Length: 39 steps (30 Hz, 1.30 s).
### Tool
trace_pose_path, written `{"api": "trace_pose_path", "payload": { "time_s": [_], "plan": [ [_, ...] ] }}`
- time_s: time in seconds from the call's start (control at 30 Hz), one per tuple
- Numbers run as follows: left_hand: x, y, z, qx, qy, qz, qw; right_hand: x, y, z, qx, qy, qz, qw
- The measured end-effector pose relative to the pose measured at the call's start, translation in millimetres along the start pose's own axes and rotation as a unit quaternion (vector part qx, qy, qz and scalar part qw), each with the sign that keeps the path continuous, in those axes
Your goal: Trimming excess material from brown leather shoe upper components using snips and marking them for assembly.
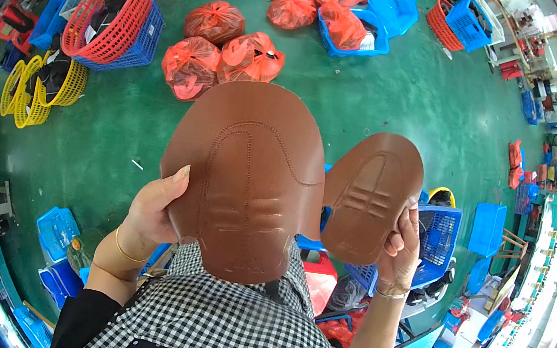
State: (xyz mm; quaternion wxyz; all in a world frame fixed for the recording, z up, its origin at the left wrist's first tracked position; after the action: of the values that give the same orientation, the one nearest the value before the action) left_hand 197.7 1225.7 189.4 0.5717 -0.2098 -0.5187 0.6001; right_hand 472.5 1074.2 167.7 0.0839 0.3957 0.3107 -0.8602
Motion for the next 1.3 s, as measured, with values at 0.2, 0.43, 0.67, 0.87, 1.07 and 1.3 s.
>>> {"api": "trace_pose_path", "payload": {
  "time_s": [0.2, 0.43, 0.67, 0.87, 1.07, 1.3],
  "plan": [
    [-38, -13, 5, 0.089, -0.08, -0.045, 0.992, 10, 126, -20, 0.007, 0.025, 0.058, 0.998],
    [-63, 177, 77, 0.466, -0.198, -0.146, 0.85, 99, 446, 23, 0.284, -0.05, 0.031, 0.957],
    [-108, 355, 131, 0.576, -0.156, 0.028, 0.802, 181, 481, 54, 0.284, -0.127, 0.131, 0.941],
    [-23, 376, 65, 0.581, -0.104, -0.08, 0.803, 196, 351, -18, 0.252, -0.157, 0.185, 0.937],
    [127, 435, -69, 0.561, -0.022, -0.131, 0.817, 226, 202, -114, 0.272, -0.128, 0.25, 0.92],
    [243, 446, -178, 0.447, 0.002, -0.234, 0.863, 247, -75, -210, 0.089, -0.153, 0.377, 0.909]
  ]
}}
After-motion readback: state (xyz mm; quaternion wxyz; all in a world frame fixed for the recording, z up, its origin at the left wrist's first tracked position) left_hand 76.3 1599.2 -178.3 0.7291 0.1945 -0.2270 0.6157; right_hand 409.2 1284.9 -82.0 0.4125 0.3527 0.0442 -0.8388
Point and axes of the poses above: each hand's wrist, its own z-axis away from the middle knuckle, its own y-axis out of the back of the hand, x = y × z, the point moved 9 cm from there along -z, towards the middle knuckle, and after that the axes turned 11 degrees about x, right-handed, at the moved point
